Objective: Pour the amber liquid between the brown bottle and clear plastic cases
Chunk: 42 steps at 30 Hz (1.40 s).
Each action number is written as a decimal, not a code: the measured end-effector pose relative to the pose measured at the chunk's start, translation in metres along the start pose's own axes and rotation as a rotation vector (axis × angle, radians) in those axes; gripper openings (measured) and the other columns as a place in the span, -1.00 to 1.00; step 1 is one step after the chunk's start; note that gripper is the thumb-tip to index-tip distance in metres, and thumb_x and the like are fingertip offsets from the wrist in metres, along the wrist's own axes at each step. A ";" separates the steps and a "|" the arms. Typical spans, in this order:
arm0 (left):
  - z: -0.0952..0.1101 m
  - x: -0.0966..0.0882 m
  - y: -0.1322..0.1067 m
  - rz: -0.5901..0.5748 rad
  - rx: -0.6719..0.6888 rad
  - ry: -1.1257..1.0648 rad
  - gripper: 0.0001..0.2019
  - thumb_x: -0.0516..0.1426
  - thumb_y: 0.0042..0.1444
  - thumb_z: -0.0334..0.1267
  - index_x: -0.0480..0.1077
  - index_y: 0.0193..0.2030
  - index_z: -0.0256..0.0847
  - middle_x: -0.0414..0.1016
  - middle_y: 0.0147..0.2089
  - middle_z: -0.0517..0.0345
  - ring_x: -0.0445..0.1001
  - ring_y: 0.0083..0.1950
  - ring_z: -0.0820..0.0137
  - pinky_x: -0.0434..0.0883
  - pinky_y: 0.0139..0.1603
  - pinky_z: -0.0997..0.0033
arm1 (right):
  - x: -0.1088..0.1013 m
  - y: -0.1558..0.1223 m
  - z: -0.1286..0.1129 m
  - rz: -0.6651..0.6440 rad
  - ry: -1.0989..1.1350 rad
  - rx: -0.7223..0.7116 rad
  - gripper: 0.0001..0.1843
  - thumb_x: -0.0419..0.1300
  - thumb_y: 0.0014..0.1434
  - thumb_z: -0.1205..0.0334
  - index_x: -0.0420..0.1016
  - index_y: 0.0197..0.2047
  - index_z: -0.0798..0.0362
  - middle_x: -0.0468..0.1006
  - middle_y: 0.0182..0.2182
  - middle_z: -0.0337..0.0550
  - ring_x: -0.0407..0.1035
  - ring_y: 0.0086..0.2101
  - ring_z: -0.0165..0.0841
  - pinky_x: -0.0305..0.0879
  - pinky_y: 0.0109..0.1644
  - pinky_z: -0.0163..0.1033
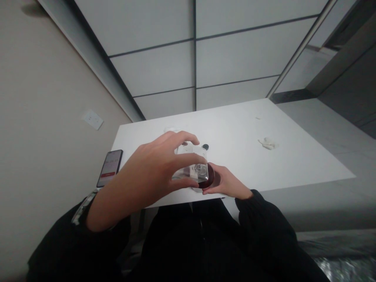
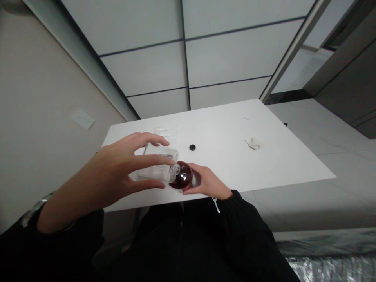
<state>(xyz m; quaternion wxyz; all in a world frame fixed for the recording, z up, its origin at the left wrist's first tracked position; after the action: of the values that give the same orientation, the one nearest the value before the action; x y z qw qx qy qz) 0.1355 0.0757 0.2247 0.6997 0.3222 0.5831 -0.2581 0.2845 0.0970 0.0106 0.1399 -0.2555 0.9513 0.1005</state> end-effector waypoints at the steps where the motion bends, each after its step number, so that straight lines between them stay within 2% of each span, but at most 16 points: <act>1: 0.000 0.000 0.000 -0.003 0.001 0.000 -0.72 0.38 0.23 -0.16 0.59 0.07 0.06 0.51 0.26 0.04 0.52 0.24 0.06 0.58 0.05 0.12 | 0.000 0.000 0.000 0.000 -0.001 0.000 -0.04 0.61 -0.05 -0.13 0.44 0.36 -0.08 0.66 0.14 -0.04 0.55 0.13 0.05 0.38 0.33 0.15; 7: 0.001 0.001 0.001 -0.003 0.010 -0.019 -0.75 0.35 0.26 -0.16 0.60 0.07 0.07 0.50 0.28 0.04 0.49 0.26 0.06 0.57 0.08 0.11 | -0.001 0.001 -0.001 -0.002 0.004 0.002 -0.01 0.61 -0.06 -0.13 0.42 0.37 -0.07 0.64 0.18 -0.01 0.53 0.16 0.07 0.37 0.33 0.16; 15: -0.002 0.005 -0.002 0.013 0.016 -0.094 -0.72 0.37 0.24 -0.19 0.60 0.08 0.04 0.46 0.30 -0.01 0.45 0.31 0.03 0.52 0.23 -0.03 | 0.000 0.000 -0.003 -0.006 0.015 0.000 -0.01 0.61 -0.05 -0.10 0.41 0.39 -0.08 0.63 0.18 -0.02 0.54 0.15 0.04 0.38 0.32 0.14; 22: -0.007 0.008 -0.009 0.066 0.019 -0.139 -0.71 0.37 0.25 -0.20 0.59 0.11 0.00 0.45 0.30 -0.05 0.46 0.30 0.06 0.53 0.22 0.02 | -0.001 -0.001 -0.004 -0.005 -0.003 -0.016 -0.02 0.60 -0.04 -0.14 0.42 0.38 -0.09 0.64 0.18 -0.04 0.54 0.15 0.06 0.41 0.30 0.12; 27: -0.013 0.011 -0.015 0.076 -0.027 -0.179 -0.66 0.37 0.24 -0.20 0.59 0.15 0.02 0.47 0.27 -0.04 0.50 0.27 0.09 0.54 0.21 0.08 | -0.002 0.000 -0.008 -0.002 -0.005 -0.033 -0.04 0.60 -0.04 -0.13 0.44 0.38 -0.11 0.63 0.21 -0.04 0.51 0.20 0.08 0.39 0.33 0.14; 36: -0.021 0.021 -0.027 0.110 -0.091 -0.247 -0.60 0.36 0.25 -0.10 0.56 0.22 0.10 0.46 0.38 -0.02 0.47 0.35 0.07 0.49 0.34 -0.02 | -0.001 0.001 -0.012 -0.009 0.015 -0.045 -0.05 0.60 -0.03 -0.09 0.43 0.38 -0.09 0.61 0.24 -0.02 0.50 0.23 0.07 0.38 0.35 0.15; 42: -0.025 0.026 -0.035 0.124 -0.083 -0.242 -0.54 0.36 0.25 -0.15 0.51 0.28 0.15 0.35 0.47 -0.02 0.43 0.40 0.05 0.50 0.35 -0.07 | 0.000 0.000 -0.010 -0.010 0.034 -0.052 -0.05 0.60 -0.02 -0.09 0.42 0.39 -0.14 0.60 0.25 -0.04 0.49 0.24 0.07 0.37 0.36 0.17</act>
<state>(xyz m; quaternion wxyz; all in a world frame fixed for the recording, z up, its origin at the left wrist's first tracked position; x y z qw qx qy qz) 0.0986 0.0714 0.1908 0.7923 0.2949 0.4835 -0.2269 0.2824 0.0949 0.0203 0.1173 -0.2657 0.9493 0.1203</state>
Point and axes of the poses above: each hand's wrist, its own y-axis towards the middle knuckle, its own x-axis out of the palm, z = x × y, the point moved 7 cm from there along y, towards the middle knuckle
